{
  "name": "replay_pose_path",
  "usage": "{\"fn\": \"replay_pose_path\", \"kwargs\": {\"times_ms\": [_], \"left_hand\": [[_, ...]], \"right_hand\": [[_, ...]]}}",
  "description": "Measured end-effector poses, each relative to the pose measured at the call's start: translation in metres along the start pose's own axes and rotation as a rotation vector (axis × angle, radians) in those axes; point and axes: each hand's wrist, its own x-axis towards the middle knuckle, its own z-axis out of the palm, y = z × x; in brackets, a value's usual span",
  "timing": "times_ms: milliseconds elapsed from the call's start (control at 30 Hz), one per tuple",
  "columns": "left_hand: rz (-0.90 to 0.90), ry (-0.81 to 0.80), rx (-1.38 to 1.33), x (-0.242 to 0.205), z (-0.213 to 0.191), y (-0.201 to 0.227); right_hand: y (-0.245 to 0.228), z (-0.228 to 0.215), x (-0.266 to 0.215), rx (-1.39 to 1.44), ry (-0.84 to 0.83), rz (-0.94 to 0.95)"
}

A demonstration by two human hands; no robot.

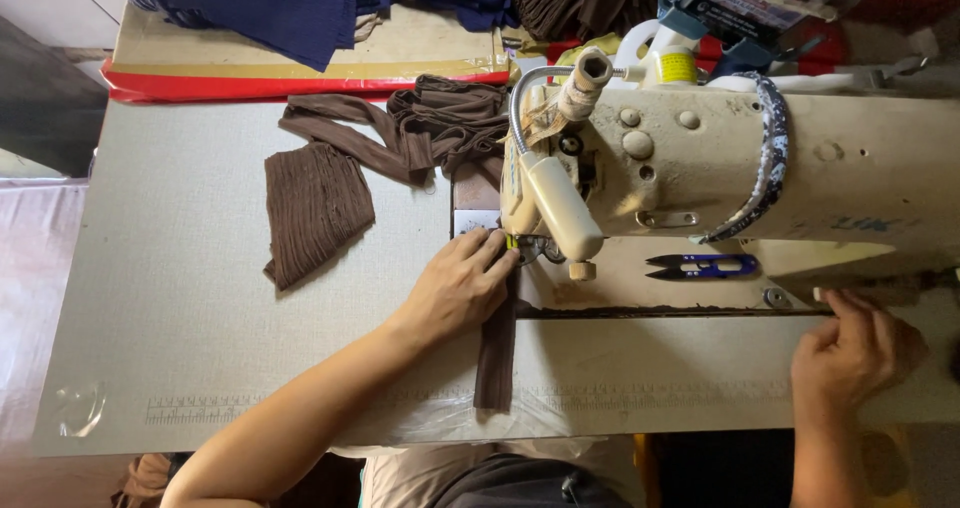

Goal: Sewing multiple strips of brown fabric using an industrial sewing machine.

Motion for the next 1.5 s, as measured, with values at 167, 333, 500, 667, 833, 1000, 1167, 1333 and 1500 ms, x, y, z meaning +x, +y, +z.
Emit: {"fn": "replay_pose_path", "kwargs": {"times_ms": [167, 333, 500, 667, 833, 1000, 1167, 1333, 1500], "left_hand": [[-0.108, 0.246, -0.185, 0.005, -0.026, -0.01], [-0.569, -0.191, -0.329, 0.0, -0.019, -0.005], [-0.6, -0.243, -0.235, 0.007, -0.027, 0.004], [-0.662, -0.239, -0.362, 0.009, -0.035, 0.004], [-0.631, -0.218, -0.334, 0.008, -0.033, 0.004], [-0.441, -0.051, -0.237, 0.0, -0.018, -0.001], [0.16, 0.147, -0.143, -0.004, -0.013, -0.014], [0.228, -0.05, 0.027, -0.011, 0.0, -0.017], [0.202, 0.013, 0.055, -0.005, -0.017, -0.01]], "right_hand": [[-0.073, 0.0, 0.023, 0.014, 0.027, 0.044], [-0.202, -0.005, 0.045, 0.545, -0.358, -0.276], [-0.22, -0.009, 0.046, 0.535, -0.497, -0.337], [-0.217, -0.007, 0.044, 0.56, -0.516, -0.324], [-0.214, -0.005, 0.046, 0.489, -0.569, -0.395], [-0.215, -0.006, 0.05, 0.52, -0.577, -0.403], [-0.212, 0.0, 0.044, 0.493, -0.575, -0.41], [-0.21, 0.004, 0.048, 0.472, -0.632, -0.476], [-0.206, 0.009, 0.049, 0.439, -0.636, -0.512]]}}
